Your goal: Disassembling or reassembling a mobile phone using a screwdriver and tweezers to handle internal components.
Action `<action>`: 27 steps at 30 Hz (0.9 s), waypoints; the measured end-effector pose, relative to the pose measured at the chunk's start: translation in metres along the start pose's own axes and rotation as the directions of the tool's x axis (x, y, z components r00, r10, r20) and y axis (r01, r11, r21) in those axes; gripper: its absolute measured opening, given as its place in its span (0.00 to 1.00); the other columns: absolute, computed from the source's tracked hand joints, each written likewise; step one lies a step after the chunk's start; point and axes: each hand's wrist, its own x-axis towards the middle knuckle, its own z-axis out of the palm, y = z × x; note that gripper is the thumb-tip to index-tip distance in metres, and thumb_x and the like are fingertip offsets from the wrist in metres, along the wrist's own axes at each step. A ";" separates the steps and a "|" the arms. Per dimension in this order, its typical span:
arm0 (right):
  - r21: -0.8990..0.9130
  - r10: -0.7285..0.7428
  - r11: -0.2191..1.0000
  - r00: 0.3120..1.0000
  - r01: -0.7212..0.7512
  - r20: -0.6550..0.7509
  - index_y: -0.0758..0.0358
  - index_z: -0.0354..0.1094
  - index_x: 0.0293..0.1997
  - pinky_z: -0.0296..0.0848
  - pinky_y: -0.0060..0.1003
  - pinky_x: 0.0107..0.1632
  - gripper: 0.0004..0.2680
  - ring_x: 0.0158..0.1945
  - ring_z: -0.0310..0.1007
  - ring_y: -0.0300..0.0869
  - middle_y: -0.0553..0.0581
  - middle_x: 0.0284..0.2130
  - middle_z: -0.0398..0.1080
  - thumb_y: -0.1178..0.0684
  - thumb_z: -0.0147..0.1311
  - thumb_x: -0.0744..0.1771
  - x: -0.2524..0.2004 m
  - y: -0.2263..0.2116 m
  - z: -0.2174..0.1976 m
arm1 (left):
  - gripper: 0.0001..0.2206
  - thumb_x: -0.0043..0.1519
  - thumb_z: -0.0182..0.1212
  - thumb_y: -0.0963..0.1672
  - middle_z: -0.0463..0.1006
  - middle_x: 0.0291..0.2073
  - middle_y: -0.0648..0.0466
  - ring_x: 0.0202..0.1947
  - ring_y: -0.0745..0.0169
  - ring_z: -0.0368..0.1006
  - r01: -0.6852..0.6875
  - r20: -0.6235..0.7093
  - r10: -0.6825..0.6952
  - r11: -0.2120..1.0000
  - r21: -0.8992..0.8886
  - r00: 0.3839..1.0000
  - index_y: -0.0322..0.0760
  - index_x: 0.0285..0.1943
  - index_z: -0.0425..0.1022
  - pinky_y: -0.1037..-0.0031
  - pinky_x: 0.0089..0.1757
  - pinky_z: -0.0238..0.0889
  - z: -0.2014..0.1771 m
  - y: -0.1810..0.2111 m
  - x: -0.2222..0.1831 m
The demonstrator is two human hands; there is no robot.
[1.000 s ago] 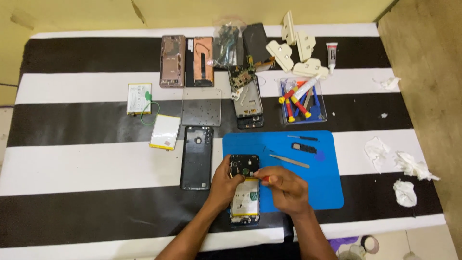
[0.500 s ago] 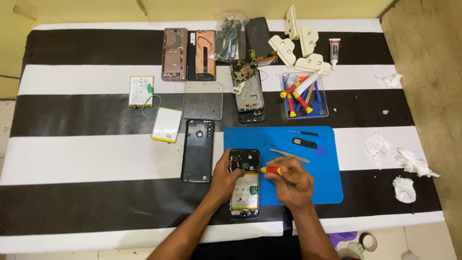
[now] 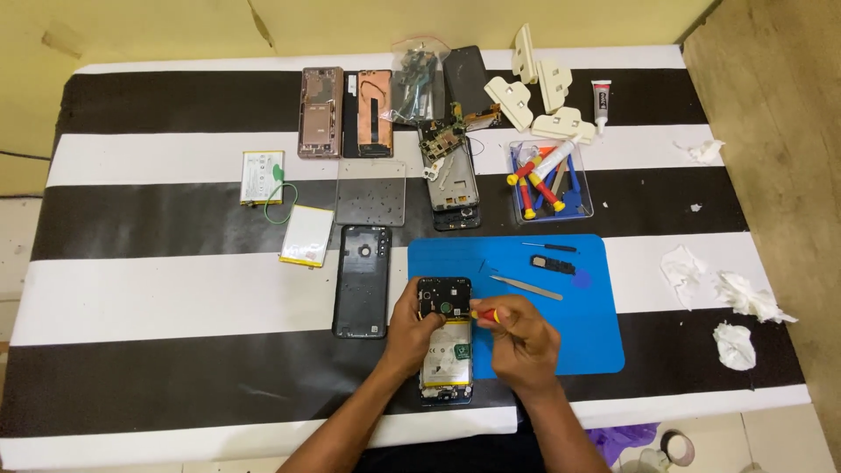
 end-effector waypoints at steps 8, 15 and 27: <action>-0.048 -0.007 0.999 0.997 0.011 0.082 0.47 0.54 0.68 0.89 0.36 0.47 0.25 0.54 0.79 0.54 0.67 0.51 0.71 0.69 0.56 0.67 -0.003 -0.008 -0.009 | 0.14 0.52 0.54 0.39 0.74 0.33 0.54 0.33 0.62 0.71 -0.043 -0.021 0.044 0.998 0.053 0.999 0.39 0.48 0.68 0.69 0.35 0.65 0.002 -0.001 0.003; -0.022 -0.064 0.997 0.984 0.069 0.164 0.48 0.59 0.65 0.86 0.41 0.49 0.24 0.53 0.81 0.55 0.64 0.48 0.73 0.75 0.49 0.67 -0.006 0.009 -0.011 | 0.12 0.53 0.53 0.41 0.74 0.31 0.55 0.31 0.64 0.69 -0.030 -0.064 0.039 0.989 0.143 0.997 0.40 0.46 0.69 0.69 0.35 0.63 0.005 0.005 0.001; -0.184 0.023 0.983 0.997 -0.009 0.074 0.47 0.51 0.72 0.84 0.37 0.56 0.27 0.61 0.76 0.53 0.66 0.59 0.68 0.69 0.56 0.67 0.004 -0.024 -0.010 | 0.13 0.56 0.54 0.41 0.78 0.36 0.53 0.36 0.62 0.74 -0.054 -0.032 0.058 0.991 0.121 0.998 0.40 0.50 0.70 0.68 0.38 0.67 0.004 0.015 -0.005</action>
